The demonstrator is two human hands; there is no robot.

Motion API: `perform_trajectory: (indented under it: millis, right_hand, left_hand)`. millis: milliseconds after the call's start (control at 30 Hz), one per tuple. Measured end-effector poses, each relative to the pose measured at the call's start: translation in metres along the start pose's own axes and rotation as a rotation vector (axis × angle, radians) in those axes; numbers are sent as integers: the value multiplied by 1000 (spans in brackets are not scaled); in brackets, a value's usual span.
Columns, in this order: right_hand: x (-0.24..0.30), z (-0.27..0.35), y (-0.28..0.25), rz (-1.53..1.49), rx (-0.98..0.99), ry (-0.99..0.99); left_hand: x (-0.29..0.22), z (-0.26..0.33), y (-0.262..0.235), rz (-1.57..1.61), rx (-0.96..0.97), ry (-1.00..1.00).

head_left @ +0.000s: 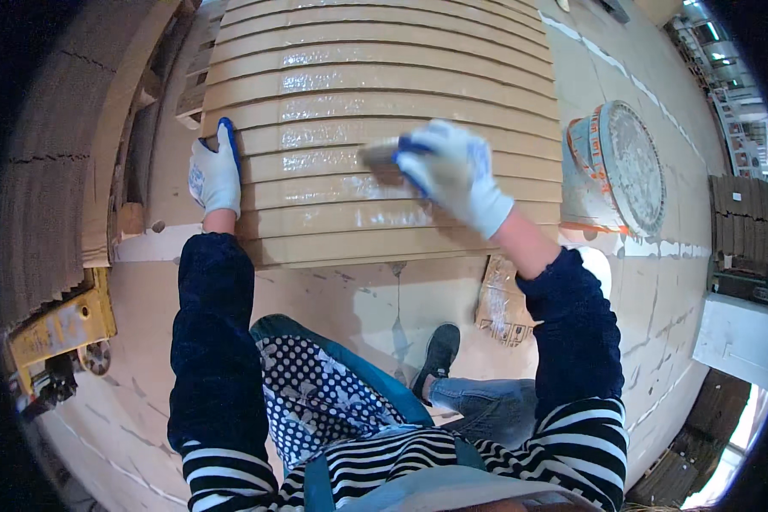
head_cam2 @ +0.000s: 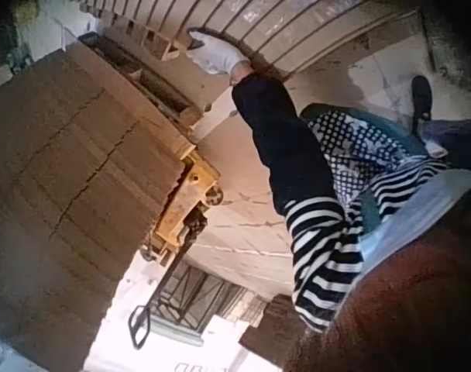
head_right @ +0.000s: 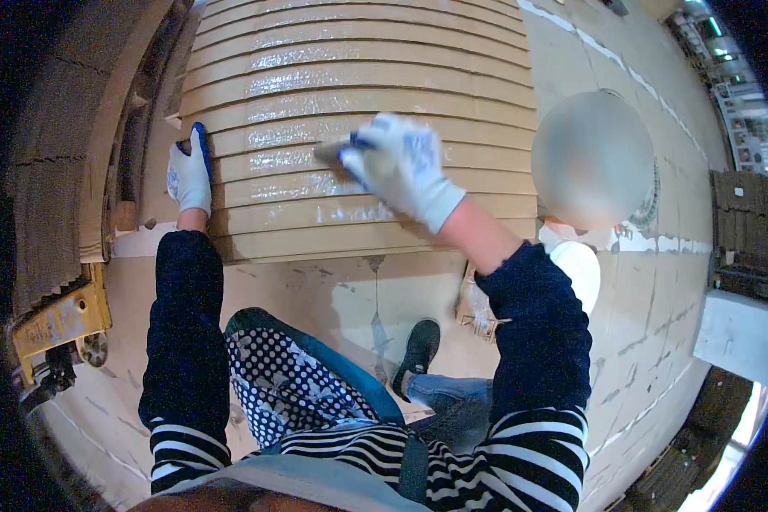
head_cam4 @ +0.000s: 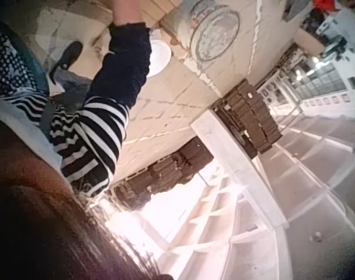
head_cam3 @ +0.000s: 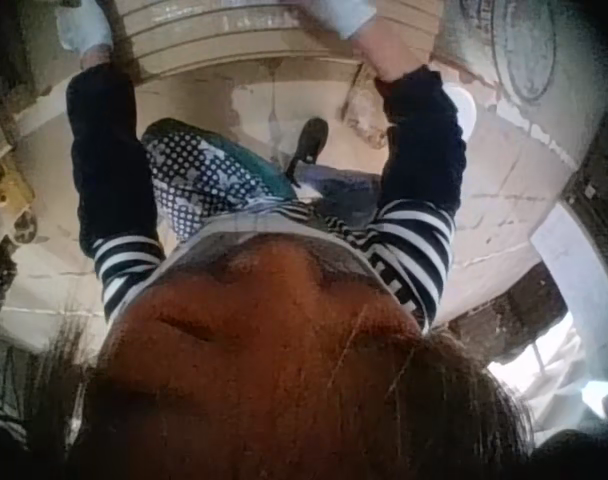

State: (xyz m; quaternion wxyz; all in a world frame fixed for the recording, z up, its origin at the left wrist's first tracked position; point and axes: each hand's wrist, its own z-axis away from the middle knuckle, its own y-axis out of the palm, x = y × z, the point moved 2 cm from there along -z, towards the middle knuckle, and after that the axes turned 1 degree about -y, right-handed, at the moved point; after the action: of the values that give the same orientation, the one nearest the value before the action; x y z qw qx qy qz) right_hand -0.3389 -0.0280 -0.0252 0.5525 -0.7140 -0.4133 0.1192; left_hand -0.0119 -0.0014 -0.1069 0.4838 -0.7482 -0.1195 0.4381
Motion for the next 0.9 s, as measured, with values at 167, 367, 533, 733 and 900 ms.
perform_trajectory:
  millis: [167, 367, 533, 733, 900]
  right_hand:
    - [13, 44, -6, -305, 232, 150]
    - [-77, -19, -51, -1019, -271, 354]
    - [-178, -98, -71, -671, -416, 395]
    - [-217, -105, -39, -642, -383, 415]
    - [-174, -19, -15, -1169, -408, 416]
  left_hand:
    - [2, -3, -2, 6, 19, -14]
    - [6, -2, -7, 16, 30, -25]
    - [-2, 1, 1, 20, 53, -18]
    - [-3, 0, 5, 45, -18, 28]
    - [-5, -1, -5, 21, 28, -10]
